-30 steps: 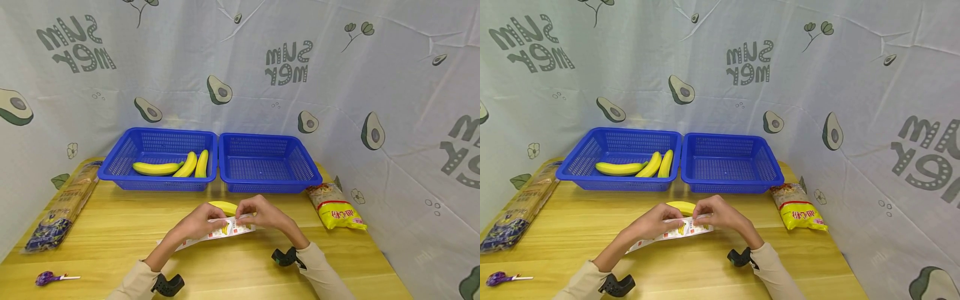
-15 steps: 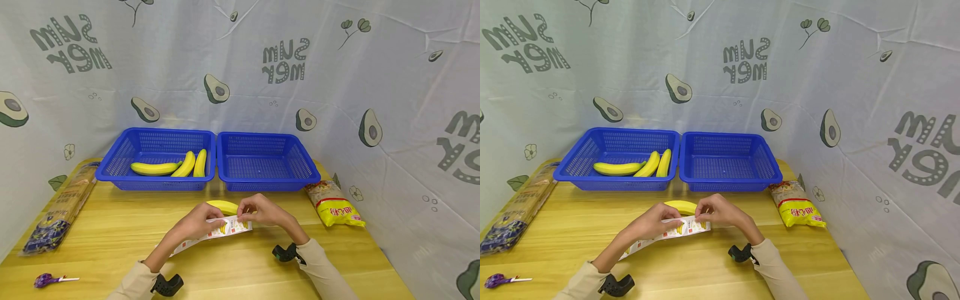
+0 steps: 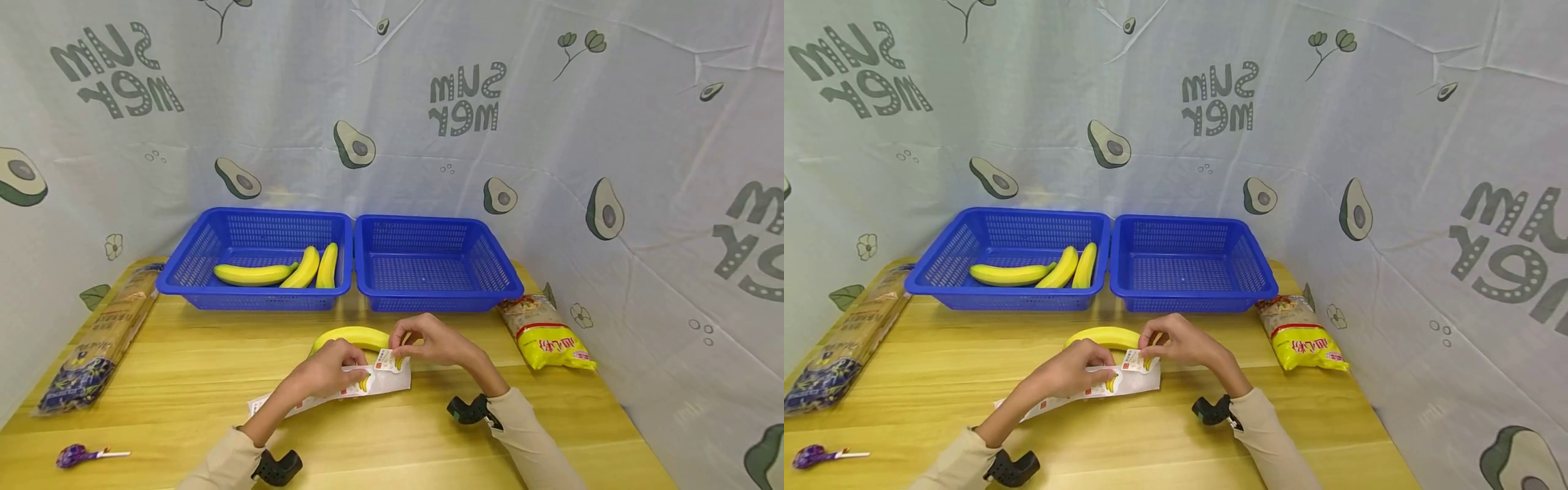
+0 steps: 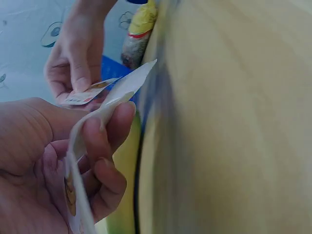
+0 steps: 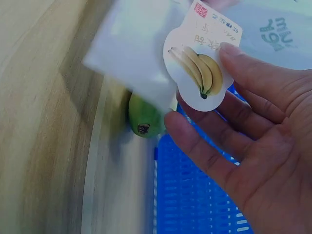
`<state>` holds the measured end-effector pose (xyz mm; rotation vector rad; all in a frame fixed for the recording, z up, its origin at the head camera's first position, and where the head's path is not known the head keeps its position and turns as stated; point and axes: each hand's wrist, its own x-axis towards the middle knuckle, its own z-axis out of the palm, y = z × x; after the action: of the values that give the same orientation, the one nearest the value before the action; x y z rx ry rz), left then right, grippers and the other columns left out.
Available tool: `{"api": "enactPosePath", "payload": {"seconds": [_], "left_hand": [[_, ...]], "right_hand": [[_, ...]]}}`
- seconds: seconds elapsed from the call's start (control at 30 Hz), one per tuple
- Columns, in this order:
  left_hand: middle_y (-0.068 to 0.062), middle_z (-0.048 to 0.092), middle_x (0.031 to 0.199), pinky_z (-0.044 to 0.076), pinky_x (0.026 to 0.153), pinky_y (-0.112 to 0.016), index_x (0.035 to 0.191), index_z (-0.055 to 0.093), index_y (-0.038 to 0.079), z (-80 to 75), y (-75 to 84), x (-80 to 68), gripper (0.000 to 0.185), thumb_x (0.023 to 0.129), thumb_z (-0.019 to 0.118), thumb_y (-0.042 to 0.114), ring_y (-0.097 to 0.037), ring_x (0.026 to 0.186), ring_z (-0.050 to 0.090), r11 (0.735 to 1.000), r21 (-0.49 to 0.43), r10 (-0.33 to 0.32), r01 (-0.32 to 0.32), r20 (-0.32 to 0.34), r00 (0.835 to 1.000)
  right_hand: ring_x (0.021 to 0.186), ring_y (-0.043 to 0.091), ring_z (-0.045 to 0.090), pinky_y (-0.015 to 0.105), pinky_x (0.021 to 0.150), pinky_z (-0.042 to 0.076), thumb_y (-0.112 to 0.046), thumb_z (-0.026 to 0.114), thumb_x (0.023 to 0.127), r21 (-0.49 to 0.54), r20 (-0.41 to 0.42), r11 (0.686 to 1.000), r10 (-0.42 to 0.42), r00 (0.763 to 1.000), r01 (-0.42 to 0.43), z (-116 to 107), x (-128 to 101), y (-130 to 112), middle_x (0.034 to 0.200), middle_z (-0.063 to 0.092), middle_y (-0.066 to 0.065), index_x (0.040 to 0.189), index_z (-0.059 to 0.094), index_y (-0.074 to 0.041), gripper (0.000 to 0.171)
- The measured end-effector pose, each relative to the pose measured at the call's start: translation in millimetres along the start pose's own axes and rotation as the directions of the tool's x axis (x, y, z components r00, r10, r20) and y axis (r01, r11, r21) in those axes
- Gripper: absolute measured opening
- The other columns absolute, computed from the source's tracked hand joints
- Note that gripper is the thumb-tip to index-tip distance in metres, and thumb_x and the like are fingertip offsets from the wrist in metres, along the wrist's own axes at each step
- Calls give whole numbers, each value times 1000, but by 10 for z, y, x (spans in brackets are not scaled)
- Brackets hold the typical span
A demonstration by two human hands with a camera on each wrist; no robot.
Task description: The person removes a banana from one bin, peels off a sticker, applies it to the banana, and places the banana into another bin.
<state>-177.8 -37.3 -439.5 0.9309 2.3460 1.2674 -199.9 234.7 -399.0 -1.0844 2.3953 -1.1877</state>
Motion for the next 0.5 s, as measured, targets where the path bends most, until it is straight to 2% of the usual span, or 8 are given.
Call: {"api": "enactPosePath", "payload": {"seconds": [0.07, 0.13, 0.23, 0.33, 0.5], "left_hand": [[12, 59, 65, 43, 51, -22, 91, 77, 13, 84, -90, 26, 12, 103, 74, 13, -3, 55, 48, 999, 10, 39, -39, 12, 999], [12, 59, 65, 43, 51, -21, 91, 77, 13, 143, -76, 31, 13, 103, 74, 13, -2, 55, 48, 998, 25, 55, -56, 30, 998], [9, 62, 68, 44, 55, -22, 90, 77, 9, 167, 132, -18, 12, 101, 75, 9, -3, 59, 50, 996, 65, 51, -54, 47, 998], [6, 67, 70, 47, 59, -23, 93, 79, 8, 187, 281, -62, 6, 99, 78, 8, -5, 60, 55, 994, 108, -1, -5, 59, 998], [9, 71, 79, 53, 68, -24, 98, 82, 11, 191, 404, -100, 3, 98, 82, 15, -2, 70, 59, 980, 195, -51, 34, 83, 995]], "right_hand": [[89, 12, 71, 39, 85, 67, -4, 79, 98, 9, 1, 1000, 5, 1000, -5, 0, -5, 3, 96, 75, 5, 94, 73, -5, 7], [87, 14, 73, 39, 83, 67, -4, 80, 97, 12, -3, 1000, 2, 1000, -2, -1, -11, 4, 92, 75, 4, 93, 74, -4, 7], [84, 16, 74, 37, 81, 67, -3, 81, 96, 12, -13, 1000, -10, 1000, 10, -4, -18, -2, 90, 76, 4, 92, 74, -4, 8], [83, 17, 74, 36, 80, 67, -2, 81, 95, 13, -24, 1000, -14, 1000, 14, -11, -22, -14, 89, 76, 5, 92, 75, -4, 8], [82, 16, 72, 37, 79, 67, -2, 81, 96, 20, -42, 1000, -7, 999, 7, -21, -30, -29, 90, 76, 7, 93, 76, -3, 6]]}}
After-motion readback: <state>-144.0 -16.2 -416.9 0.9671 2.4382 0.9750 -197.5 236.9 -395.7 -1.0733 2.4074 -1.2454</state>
